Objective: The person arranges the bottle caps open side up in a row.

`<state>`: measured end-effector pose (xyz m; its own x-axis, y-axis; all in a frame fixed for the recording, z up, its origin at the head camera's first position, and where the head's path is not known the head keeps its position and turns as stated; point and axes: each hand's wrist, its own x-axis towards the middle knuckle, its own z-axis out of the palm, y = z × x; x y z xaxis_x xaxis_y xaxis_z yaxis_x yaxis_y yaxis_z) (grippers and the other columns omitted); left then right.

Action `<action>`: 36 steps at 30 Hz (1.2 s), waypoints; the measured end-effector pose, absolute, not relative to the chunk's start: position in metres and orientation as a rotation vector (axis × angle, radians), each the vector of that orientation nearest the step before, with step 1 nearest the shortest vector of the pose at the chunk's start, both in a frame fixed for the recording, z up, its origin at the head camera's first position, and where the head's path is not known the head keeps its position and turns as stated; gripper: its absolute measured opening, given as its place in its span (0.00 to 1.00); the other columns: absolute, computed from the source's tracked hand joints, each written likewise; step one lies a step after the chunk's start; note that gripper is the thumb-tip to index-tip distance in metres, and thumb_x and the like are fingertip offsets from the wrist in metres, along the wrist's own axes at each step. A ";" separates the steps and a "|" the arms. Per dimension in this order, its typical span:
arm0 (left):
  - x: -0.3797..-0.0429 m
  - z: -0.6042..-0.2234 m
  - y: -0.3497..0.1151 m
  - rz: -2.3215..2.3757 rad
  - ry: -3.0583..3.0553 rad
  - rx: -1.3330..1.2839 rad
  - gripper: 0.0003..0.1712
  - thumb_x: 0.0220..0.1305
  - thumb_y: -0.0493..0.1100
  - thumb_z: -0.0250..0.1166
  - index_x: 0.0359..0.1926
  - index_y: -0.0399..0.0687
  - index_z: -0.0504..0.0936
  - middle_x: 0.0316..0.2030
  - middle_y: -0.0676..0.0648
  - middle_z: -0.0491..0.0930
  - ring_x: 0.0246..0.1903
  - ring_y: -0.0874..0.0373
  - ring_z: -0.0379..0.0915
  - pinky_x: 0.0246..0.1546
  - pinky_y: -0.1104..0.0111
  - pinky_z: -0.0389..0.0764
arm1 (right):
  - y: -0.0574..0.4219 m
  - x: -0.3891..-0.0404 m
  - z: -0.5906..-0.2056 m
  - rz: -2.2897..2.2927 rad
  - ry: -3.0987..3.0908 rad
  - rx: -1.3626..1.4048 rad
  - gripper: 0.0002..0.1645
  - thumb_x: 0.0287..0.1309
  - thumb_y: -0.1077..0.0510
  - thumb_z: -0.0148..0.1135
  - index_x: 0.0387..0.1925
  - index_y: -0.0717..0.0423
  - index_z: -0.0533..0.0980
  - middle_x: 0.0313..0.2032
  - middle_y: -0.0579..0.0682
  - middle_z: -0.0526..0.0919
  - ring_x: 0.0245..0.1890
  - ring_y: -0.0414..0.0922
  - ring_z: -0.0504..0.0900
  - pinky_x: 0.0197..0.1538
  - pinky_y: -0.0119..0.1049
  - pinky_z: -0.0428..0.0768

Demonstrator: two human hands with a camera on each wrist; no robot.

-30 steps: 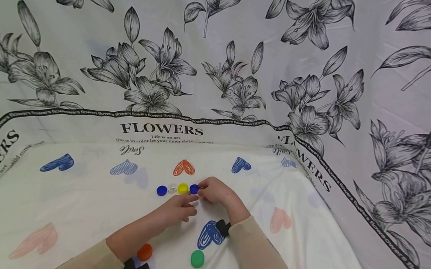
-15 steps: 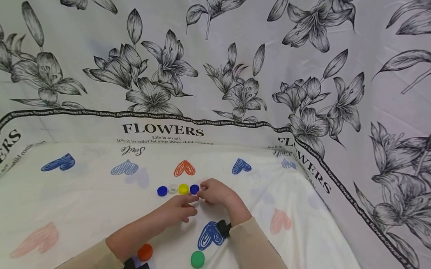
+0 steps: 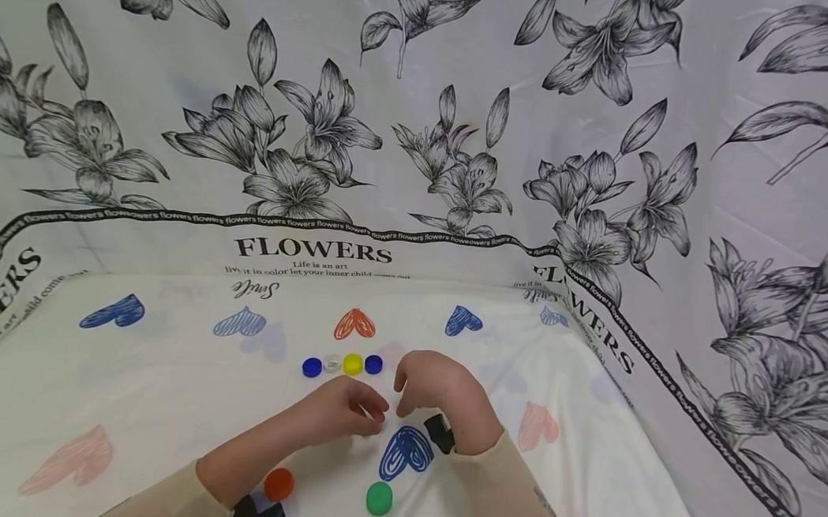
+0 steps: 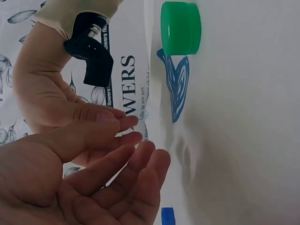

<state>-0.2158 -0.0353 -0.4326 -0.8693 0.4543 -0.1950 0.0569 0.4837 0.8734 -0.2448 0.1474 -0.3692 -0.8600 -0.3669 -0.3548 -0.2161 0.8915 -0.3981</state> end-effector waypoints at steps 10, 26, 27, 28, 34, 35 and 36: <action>-0.212 -0.440 -0.034 1.313 2.215 0.497 0.07 0.60 0.34 0.74 0.40 0.43 0.89 0.27 0.48 0.83 0.28 0.54 0.78 0.32 0.65 0.82 | 0.157 -0.224 -0.383 -0.551 2.539 -0.505 0.12 0.51 0.63 0.79 0.34 0.51 0.82 0.30 0.44 0.80 0.33 0.45 0.78 0.42 0.43 0.80; -0.210 -0.456 -0.037 0.912 2.228 0.762 0.12 0.50 0.37 0.81 0.30 0.55 0.86 0.25 0.53 0.79 0.28 0.60 0.73 0.32 0.69 0.74 | 0.180 -0.181 -0.435 -0.839 2.367 -0.761 0.24 0.39 0.53 0.87 0.34 0.46 0.78 0.27 0.39 0.76 0.29 0.33 0.73 0.35 0.28 0.75; -0.214 -0.469 -0.035 0.898 2.227 0.801 0.14 0.48 0.38 0.82 0.30 0.57 0.85 0.25 0.54 0.79 0.27 0.61 0.73 0.31 0.69 0.74 | 0.179 -0.179 -0.435 -0.831 2.383 -0.777 0.24 0.39 0.53 0.88 0.33 0.46 0.78 0.27 0.38 0.76 0.29 0.33 0.73 0.35 0.28 0.75; -0.218 -0.481 -0.034 0.889 2.222 0.835 0.15 0.48 0.39 0.82 0.31 0.59 0.84 0.25 0.55 0.79 0.27 0.62 0.74 0.32 0.69 0.75 | 0.178 -0.178 -0.436 -0.815 2.402 -0.793 0.23 0.39 0.52 0.88 0.33 0.45 0.79 0.27 0.37 0.77 0.28 0.33 0.73 0.35 0.28 0.76; -0.233 -0.533 -0.027 0.863 2.240 0.949 0.17 0.46 0.42 0.83 0.31 0.64 0.83 0.27 0.59 0.81 0.28 0.64 0.75 0.32 0.69 0.79 | 0.173 -0.172 -0.437 -0.712 2.493 -0.831 0.19 0.42 0.49 0.86 0.32 0.40 0.80 0.28 0.32 0.78 0.30 0.31 0.75 0.36 0.28 0.77; -0.233 -0.534 -0.027 0.864 2.246 0.951 0.17 0.46 0.42 0.83 0.31 0.65 0.84 0.27 0.60 0.81 0.28 0.64 0.76 0.32 0.69 0.79 | 0.173 -0.171 -0.438 -0.699 2.502 -0.837 0.19 0.43 0.48 0.85 0.32 0.40 0.80 0.28 0.32 0.78 0.30 0.31 0.75 0.37 0.28 0.77; -0.233 -0.534 -0.027 0.873 2.249 0.950 0.16 0.46 0.42 0.83 0.30 0.65 0.84 0.26 0.60 0.81 0.28 0.64 0.76 0.31 0.69 0.79 | 0.173 -0.171 -0.437 -0.691 2.505 -0.844 0.18 0.43 0.48 0.85 0.32 0.40 0.80 0.28 0.32 0.78 0.30 0.31 0.75 0.37 0.28 0.77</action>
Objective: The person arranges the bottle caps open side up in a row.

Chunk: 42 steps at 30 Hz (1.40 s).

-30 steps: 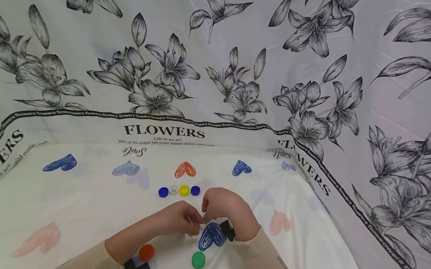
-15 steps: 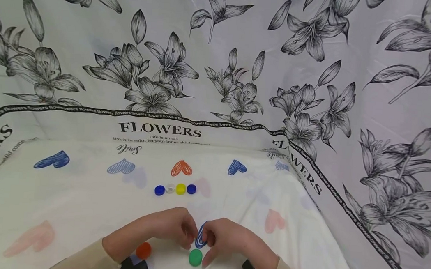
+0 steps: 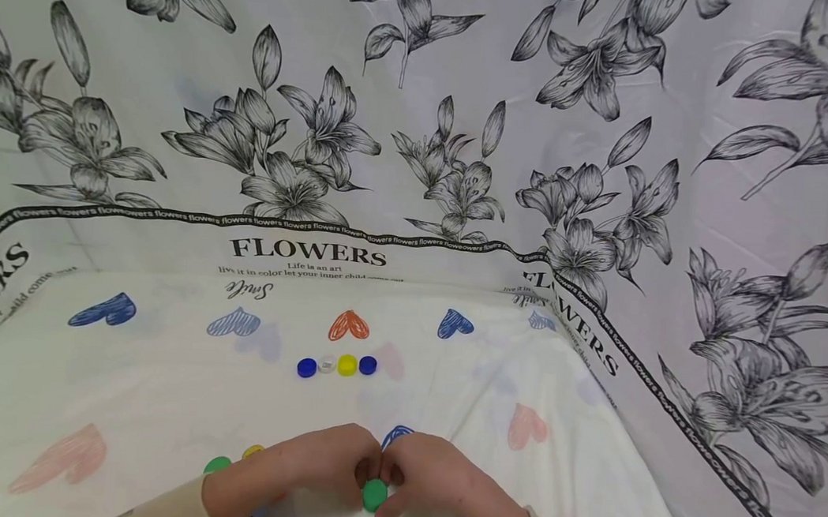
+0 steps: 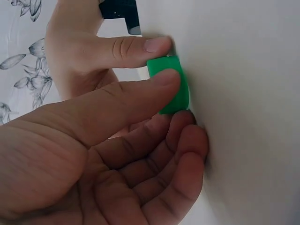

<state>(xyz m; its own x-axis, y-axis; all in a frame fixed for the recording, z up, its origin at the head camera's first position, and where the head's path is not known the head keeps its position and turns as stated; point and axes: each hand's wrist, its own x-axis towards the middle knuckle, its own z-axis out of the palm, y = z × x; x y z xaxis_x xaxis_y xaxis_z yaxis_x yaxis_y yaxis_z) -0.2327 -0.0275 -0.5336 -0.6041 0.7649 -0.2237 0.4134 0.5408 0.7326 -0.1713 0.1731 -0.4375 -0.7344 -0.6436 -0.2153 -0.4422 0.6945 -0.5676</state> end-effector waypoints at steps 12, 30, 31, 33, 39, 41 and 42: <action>-0.201 -0.427 -0.034 1.042 2.307 0.766 0.01 0.61 0.36 0.74 0.34 0.45 0.91 0.25 0.56 0.82 0.25 0.62 0.73 0.30 0.71 0.78 | 0.186 -0.187 -0.426 -0.997 2.431 -0.823 0.07 0.58 0.57 0.76 0.38 0.50 0.86 0.29 0.36 0.82 0.29 0.33 0.78 0.36 0.30 0.79; -0.223 -0.408 -0.026 1.704 2.317 0.419 0.20 0.72 0.45 0.66 0.56 0.36 0.85 0.41 0.45 0.88 0.43 0.49 0.86 0.54 0.49 0.81 | 0.184 -0.231 -0.367 -1.077 2.675 -0.576 0.13 0.67 0.62 0.67 0.51 0.60 0.86 0.42 0.47 0.88 0.41 0.43 0.85 0.47 0.43 0.84; -0.226 -0.409 -0.023 1.766 2.300 0.375 0.19 0.71 0.45 0.67 0.55 0.36 0.86 0.42 0.45 0.88 0.43 0.49 0.87 0.54 0.50 0.81 | 0.185 -0.235 -0.364 -1.072 2.686 -0.559 0.12 0.66 0.63 0.67 0.50 0.60 0.86 0.41 0.47 0.88 0.41 0.43 0.85 0.47 0.44 0.84; -0.231 -0.413 -0.017 1.882 2.264 0.295 0.16 0.70 0.45 0.69 0.50 0.36 0.88 0.41 0.44 0.88 0.41 0.50 0.87 0.51 0.54 0.83 | 0.186 -0.241 -0.362 -1.069 2.690 -0.527 0.11 0.66 0.63 0.67 0.49 0.59 0.87 0.39 0.46 0.88 0.40 0.44 0.84 0.47 0.44 0.84; -0.236 -0.431 -0.008 2.073 2.216 0.212 0.12 0.67 0.43 0.71 0.40 0.35 0.89 0.37 0.38 0.88 0.34 0.51 0.88 0.37 0.63 0.87 | 0.193 -0.253 -0.375 -1.057 2.634 -0.568 0.09 0.68 0.63 0.66 0.45 0.61 0.87 0.34 0.47 0.86 0.37 0.45 0.80 0.45 0.43 0.80; -0.237 -0.434 -0.007 2.068 2.237 0.191 0.13 0.69 0.43 0.70 0.40 0.34 0.88 0.37 0.37 0.87 0.33 0.51 0.87 0.36 0.64 0.87 | 0.194 -0.259 -0.380 -1.043 2.618 -0.598 0.09 0.69 0.62 0.64 0.45 0.61 0.87 0.33 0.48 0.86 0.36 0.45 0.80 0.44 0.42 0.80; -0.237 -0.436 -0.006 2.056 2.249 0.181 0.13 0.70 0.43 0.69 0.41 0.34 0.88 0.37 0.37 0.87 0.32 0.51 0.87 0.36 0.64 0.86 | 0.194 -0.261 -0.382 -1.034 2.616 -0.604 0.09 0.69 0.62 0.63 0.45 0.61 0.86 0.32 0.48 0.86 0.36 0.45 0.80 0.43 0.42 0.79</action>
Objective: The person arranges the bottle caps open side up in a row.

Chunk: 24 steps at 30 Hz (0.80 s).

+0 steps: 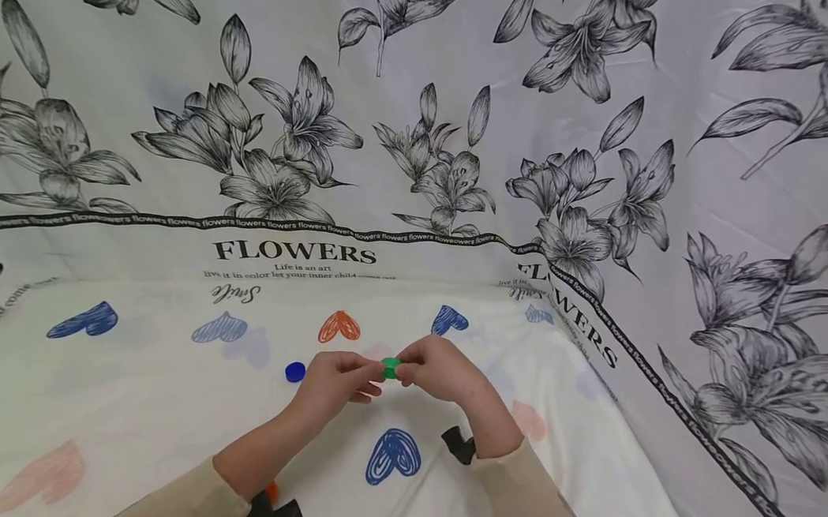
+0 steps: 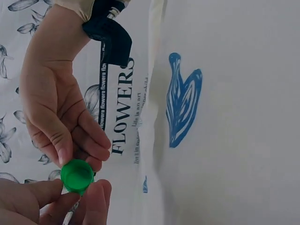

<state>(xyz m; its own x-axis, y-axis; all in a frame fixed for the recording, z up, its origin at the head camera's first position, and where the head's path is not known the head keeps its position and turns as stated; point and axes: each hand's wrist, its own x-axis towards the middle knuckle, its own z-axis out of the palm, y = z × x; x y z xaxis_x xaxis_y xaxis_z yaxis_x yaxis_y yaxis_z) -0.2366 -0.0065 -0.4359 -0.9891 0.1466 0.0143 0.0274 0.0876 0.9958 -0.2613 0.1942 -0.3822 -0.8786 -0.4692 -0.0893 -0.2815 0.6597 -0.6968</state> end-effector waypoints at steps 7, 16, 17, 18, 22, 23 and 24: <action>-0.230 -0.440 0.005 1.853 2.287 0.150 0.21 0.76 0.42 0.61 0.63 0.35 0.80 0.40 0.41 0.83 0.35 0.53 0.83 0.39 0.66 0.85 | 0.195 -0.275 -0.400 -1.017 2.634 -0.444 0.11 0.71 0.61 0.62 0.45 0.61 0.87 0.32 0.50 0.86 0.32 0.45 0.78 0.39 0.38 0.76; -0.227 -0.439 0.006 1.792 2.170 0.057 0.26 0.77 0.37 0.56 0.71 0.32 0.69 0.39 0.44 0.84 0.34 0.53 0.81 0.44 0.66 0.84 | 0.187 -0.283 -0.414 -1.128 2.592 -0.301 0.11 0.71 0.64 0.60 0.48 0.65 0.84 0.33 0.52 0.85 0.34 0.47 0.84 0.43 0.38 0.85; -0.227 -0.440 0.006 1.795 2.153 0.050 0.26 0.77 0.37 0.56 0.71 0.32 0.69 0.40 0.43 0.84 0.35 0.53 0.82 0.44 0.66 0.84 | 0.187 -0.283 -0.414 -1.135 2.592 -0.286 0.10 0.71 0.64 0.60 0.47 0.64 0.84 0.34 0.52 0.84 0.34 0.47 0.84 0.43 0.38 0.85; -0.227 -0.440 0.006 1.799 2.135 0.049 0.26 0.77 0.38 0.56 0.72 0.32 0.69 0.41 0.43 0.84 0.35 0.53 0.82 0.44 0.66 0.84 | 0.187 -0.283 -0.415 -1.140 2.590 -0.274 0.10 0.71 0.63 0.60 0.47 0.64 0.83 0.35 0.52 0.84 0.34 0.47 0.84 0.43 0.38 0.85; -0.227 -0.443 0.008 1.786 2.079 0.016 0.29 0.77 0.41 0.57 0.73 0.33 0.66 0.43 0.42 0.83 0.35 0.52 0.82 0.40 0.68 0.83 | 0.187 -0.284 -0.421 -1.140 2.579 -0.235 0.08 0.72 0.61 0.61 0.44 0.62 0.81 0.34 0.52 0.84 0.33 0.46 0.84 0.42 0.38 0.85; -0.227 -0.445 0.009 1.778 2.075 0.012 0.29 0.77 0.41 0.57 0.73 0.34 0.66 0.42 0.42 0.83 0.35 0.52 0.82 0.39 0.68 0.83 | 0.187 -0.285 -0.422 -1.142 2.575 -0.231 0.07 0.72 0.61 0.61 0.43 0.62 0.81 0.34 0.53 0.84 0.33 0.46 0.84 0.42 0.38 0.85; -0.227 -0.446 0.010 1.770 2.068 0.008 0.29 0.77 0.42 0.58 0.73 0.34 0.66 0.42 0.42 0.83 0.34 0.52 0.82 0.39 0.68 0.83 | 0.187 -0.285 -0.424 -1.147 2.568 -0.226 0.07 0.72 0.60 0.61 0.42 0.62 0.81 0.33 0.53 0.85 0.33 0.46 0.85 0.41 0.38 0.85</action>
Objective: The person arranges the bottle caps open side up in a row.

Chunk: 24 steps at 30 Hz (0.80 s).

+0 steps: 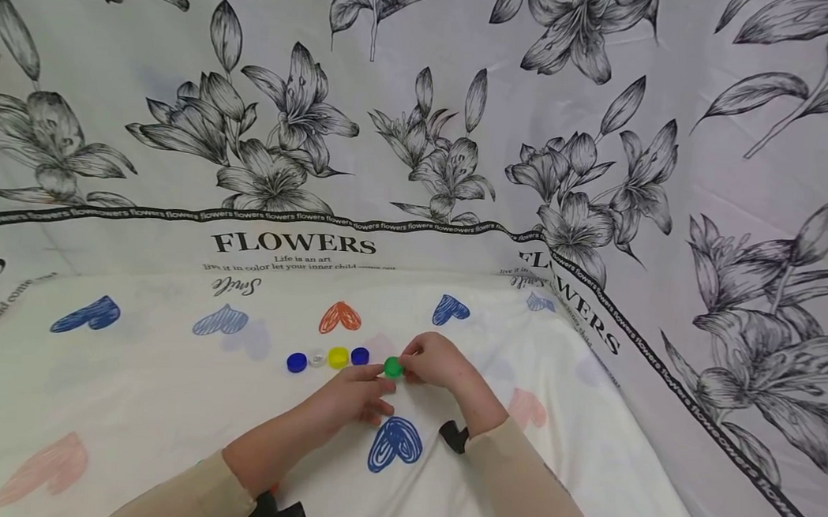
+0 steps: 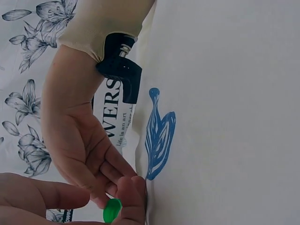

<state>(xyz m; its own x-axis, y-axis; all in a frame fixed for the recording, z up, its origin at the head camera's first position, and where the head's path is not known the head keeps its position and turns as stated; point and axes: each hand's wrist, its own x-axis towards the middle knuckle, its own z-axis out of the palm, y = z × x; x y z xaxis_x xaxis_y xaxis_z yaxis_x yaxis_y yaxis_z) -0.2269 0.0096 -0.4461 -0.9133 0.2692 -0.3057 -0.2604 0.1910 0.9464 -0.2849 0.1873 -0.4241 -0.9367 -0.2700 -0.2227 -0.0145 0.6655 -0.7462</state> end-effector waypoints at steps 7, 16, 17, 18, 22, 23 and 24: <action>-0.229 -0.453 0.009 1.742 2.027 -0.003 0.31 0.77 0.41 0.57 0.74 0.33 0.64 0.41 0.41 0.81 0.35 0.52 0.81 0.38 0.68 0.82 | 0.187 -0.287 -0.432 -1.126 2.548 -0.241 0.11 0.71 0.59 0.62 0.48 0.61 0.84 0.33 0.51 0.84 0.32 0.46 0.81 0.38 0.35 0.80; -0.232 -0.453 0.005 1.759 1.943 -0.015 0.37 0.77 0.42 0.58 0.79 0.37 0.56 0.41 0.39 0.82 0.37 0.51 0.80 0.38 0.67 0.82 | 0.186 -0.288 -0.434 -1.106 2.496 -0.292 0.22 0.71 0.62 0.59 0.64 0.62 0.77 0.40 0.51 0.82 0.35 0.47 0.79 0.39 0.36 0.77; -0.233 -0.452 0.005 1.760 1.935 -0.022 0.37 0.76 0.41 0.58 0.79 0.38 0.55 0.41 0.39 0.82 0.36 0.51 0.80 0.38 0.68 0.82 | 0.187 -0.289 -0.434 -1.102 2.491 -0.299 0.24 0.70 0.62 0.59 0.65 0.62 0.76 0.41 0.51 0.82 0.36 0.47 0.79 0.40 0.37 0.77; -0.233 -0.452 0.005 1.758 1.931 -0.027 0.38 0.76 0.41 0.58 0.80 0.39 0.54 0.41 0.39 0.82 0.36 0.51 0.80 0.38 0.68 0.82 | 0.187 -0.289 -0.434 -1.098 2.487 -0.303 0.25 0.71 0.62 0.59 0.66 0.62 0.75 0.43 0.51 0.82 0.37 0.47 0.79 0.41 0.37 0.77; -0.233 -0.452 0.006 1.755 1.938 -0.034 0.40 0.75 0.41 0.58 0.80 0.39 0.52 0.41 0.39 0.82 0.36 0.51 0.80 0.37 0.68 0.82 | 0.187 -0.288 -0.433 -1.086 2.482 -0.307 0.28 0.71 0.62 0.59 0.70 0.60 0.72 0.51 0.51 0.82 0.41 0.46 0.79 0.49 0.42 0.79; -0.233 -0.452 0.006 1.755 1.942 -0.033 0.40 0.75 0.41 0.59 0.80 0.38 0.52 0.41 0.39 0.82 0.37 0.51 0.80 0.37 0.68 0.82 | 0.188 -0.287 -0.432 -1.089 2.477 -0.310 0.28 0.70 0.62 0.59 0.70 0.59 0.71 0.53 0.51 0.82 0.42 0.46 0.80 0.51 0.44 0.79; -0.233 -0.453 0.006 1.753 1.949 -0.031 0.40 0.75 0.41 0.59 0.80 0.37 0.52 0.41 0.40 0.82 0.37 0.51 0.80 0.37 0.68 0.82 | 0.188 -0.287 -0.432 -1.095 2.472 -0.309 0.29 0.70 0.62 0.59 0.71 0.58 0.71 0.55 0.52 0.81 0.44 0.47 0.80 0.53 0.46 0.79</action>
